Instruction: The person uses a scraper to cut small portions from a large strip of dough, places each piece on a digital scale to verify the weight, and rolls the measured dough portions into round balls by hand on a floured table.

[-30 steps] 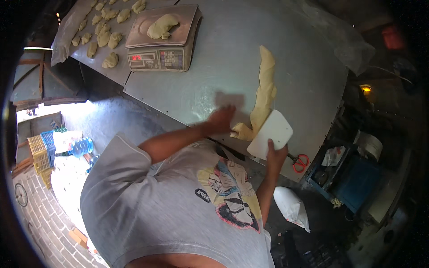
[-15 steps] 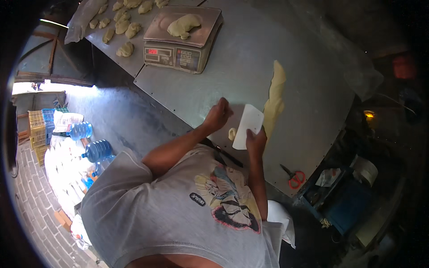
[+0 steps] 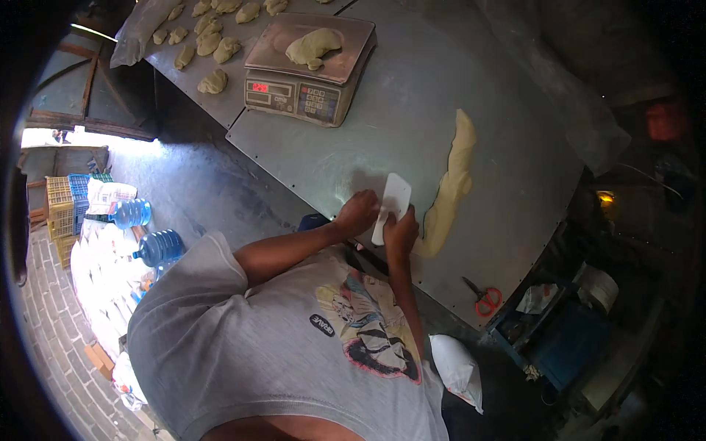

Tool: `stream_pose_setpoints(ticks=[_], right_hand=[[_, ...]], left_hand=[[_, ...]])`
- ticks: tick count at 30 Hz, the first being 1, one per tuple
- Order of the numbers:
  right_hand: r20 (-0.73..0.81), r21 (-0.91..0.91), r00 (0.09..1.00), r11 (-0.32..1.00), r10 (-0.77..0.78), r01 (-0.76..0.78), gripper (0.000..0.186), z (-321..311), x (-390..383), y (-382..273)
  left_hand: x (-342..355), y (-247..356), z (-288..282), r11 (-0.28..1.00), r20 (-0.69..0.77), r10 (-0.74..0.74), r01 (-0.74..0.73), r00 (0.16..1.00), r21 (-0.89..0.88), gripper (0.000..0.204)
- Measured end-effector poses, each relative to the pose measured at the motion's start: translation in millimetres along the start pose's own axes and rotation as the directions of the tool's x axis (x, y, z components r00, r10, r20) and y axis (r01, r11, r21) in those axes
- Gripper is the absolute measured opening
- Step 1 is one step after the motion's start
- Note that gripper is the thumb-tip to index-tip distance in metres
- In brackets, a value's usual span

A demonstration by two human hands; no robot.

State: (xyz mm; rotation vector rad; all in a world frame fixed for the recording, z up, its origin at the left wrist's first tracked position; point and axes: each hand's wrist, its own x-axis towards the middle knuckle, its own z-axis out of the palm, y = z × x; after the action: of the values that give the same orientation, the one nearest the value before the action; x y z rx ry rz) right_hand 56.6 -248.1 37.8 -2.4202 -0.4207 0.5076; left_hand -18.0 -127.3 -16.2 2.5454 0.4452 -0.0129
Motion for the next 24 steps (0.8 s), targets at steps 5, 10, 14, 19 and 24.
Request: stream_pose_setpoints(ticks=[5,10,14,19,24], right_hand=[[-0.043,0.319,0.997,0.945,-0.067,0.078,0.04,-28.3,10.3,3.1],[-0.052,0.515,0.999,0.856,-0.01,0.036,0.039,-67.5,2.4,24.3],[-0.1,0.618,0.981,0.783,0.167,-0.071,0.043,-84.5,-16.0,36.5],[-0.133,0.756,0.956,0.651,0.262,-0.073,0.046,-70.3,-34.8,42.5],[-0.123,0.708,0.941,0.693,0.315,-0.14,0.048,-40.5,-35.8,24.9]], left_hand=[[67.8,-36.6,-124.0,0.817,-0.585,-0.098,-0.271,0.805,-0.509,0.033],[125.8,-105.0,-238.2,0.794,-0.683,-0.199,-0.292,0.703,-0.533,0.04],[110.9,-108.6,-234.9,0.987,-0.854,-0.083,0.16,0.514,0.001,0.057],[38.1,-93.1,-146.5,0.948,-0.45,0.046,-0.181,0.892,-0.263,0.036],[6.5,-75.3,-153.9,0.9,0.403,0.254,-0.063,0.879,-0.431,0.028]])
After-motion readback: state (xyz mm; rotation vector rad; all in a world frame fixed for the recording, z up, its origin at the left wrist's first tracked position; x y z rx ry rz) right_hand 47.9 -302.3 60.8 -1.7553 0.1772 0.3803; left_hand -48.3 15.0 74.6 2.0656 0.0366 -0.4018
